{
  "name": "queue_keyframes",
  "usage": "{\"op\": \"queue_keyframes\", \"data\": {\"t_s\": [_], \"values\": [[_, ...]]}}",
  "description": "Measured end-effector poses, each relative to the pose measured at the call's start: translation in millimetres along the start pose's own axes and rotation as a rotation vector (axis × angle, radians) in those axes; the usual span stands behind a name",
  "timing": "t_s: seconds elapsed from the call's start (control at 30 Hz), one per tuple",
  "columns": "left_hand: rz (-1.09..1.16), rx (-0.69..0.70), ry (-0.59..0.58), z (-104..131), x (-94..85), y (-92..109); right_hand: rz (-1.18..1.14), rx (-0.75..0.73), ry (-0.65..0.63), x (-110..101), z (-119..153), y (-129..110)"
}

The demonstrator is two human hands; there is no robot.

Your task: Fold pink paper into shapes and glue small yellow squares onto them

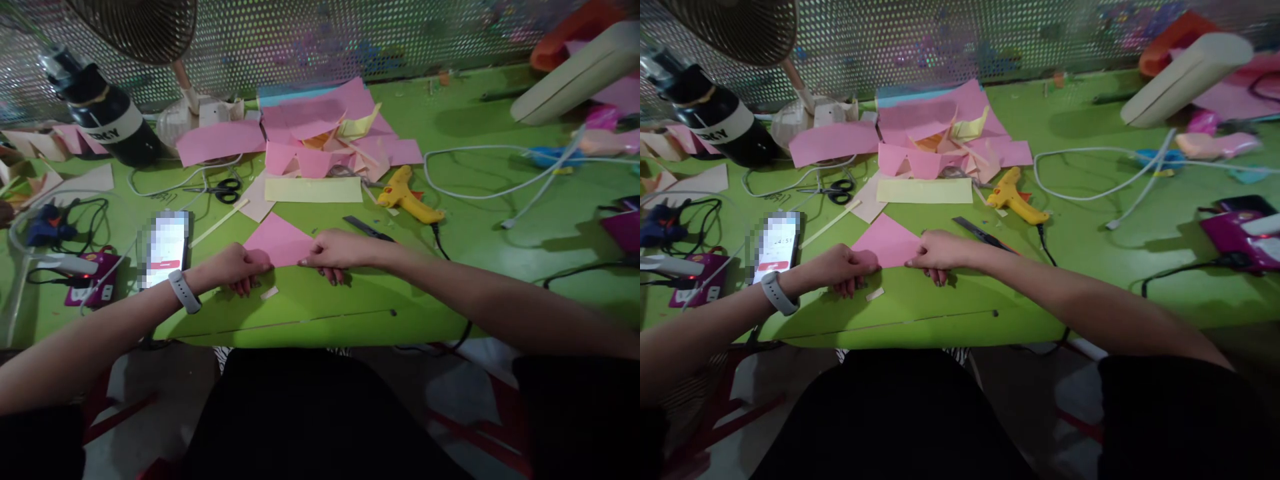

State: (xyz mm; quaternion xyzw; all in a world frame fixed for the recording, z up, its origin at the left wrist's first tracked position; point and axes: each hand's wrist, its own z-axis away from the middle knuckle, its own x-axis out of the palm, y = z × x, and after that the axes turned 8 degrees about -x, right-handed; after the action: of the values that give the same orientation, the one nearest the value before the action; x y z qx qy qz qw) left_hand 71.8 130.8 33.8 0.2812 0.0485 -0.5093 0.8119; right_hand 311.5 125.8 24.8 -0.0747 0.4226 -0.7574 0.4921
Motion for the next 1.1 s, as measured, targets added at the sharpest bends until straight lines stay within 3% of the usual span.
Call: {"op": "queue_keyframes", "data": {"t_s": [0.37,0.7,0.8,0.87,0.9,0.93,1.0,1.1], "values": [[-0.1,-0.084,0.097,20,-28.2,-50,-0.027,-0.002,-0.006,2,-3,5],[-0.147,-0.166,0.161,46,-36.6,-61,-0.008,0.0,0.011,4,-4,7],[-0.28,-0.125,0.304,54,-36.6,-63,-0.002,-0.015,0.011,4,-5,7],[-0.438,-0.002,0.53,56,-29.2,-61,0.015,-0.038,0.006,2,-6,8],[-0.503,0.12,0.685,55,-22.6,-58,0.025,-0.042,-0.001,2,-6,7],[-0.528,0.278,0.758,52,-14.2,-56,0.036,-0.038,-0.01,0,-6,6],[-0.59,0.605,0.724,42,5.8,-50,0.054,-0.016,-0.035,-2,-5,2],[-0.735,0.819,0.64,21,34.4,-47,0.052,-0.014,-0.038,-4,-4,-8]]}}
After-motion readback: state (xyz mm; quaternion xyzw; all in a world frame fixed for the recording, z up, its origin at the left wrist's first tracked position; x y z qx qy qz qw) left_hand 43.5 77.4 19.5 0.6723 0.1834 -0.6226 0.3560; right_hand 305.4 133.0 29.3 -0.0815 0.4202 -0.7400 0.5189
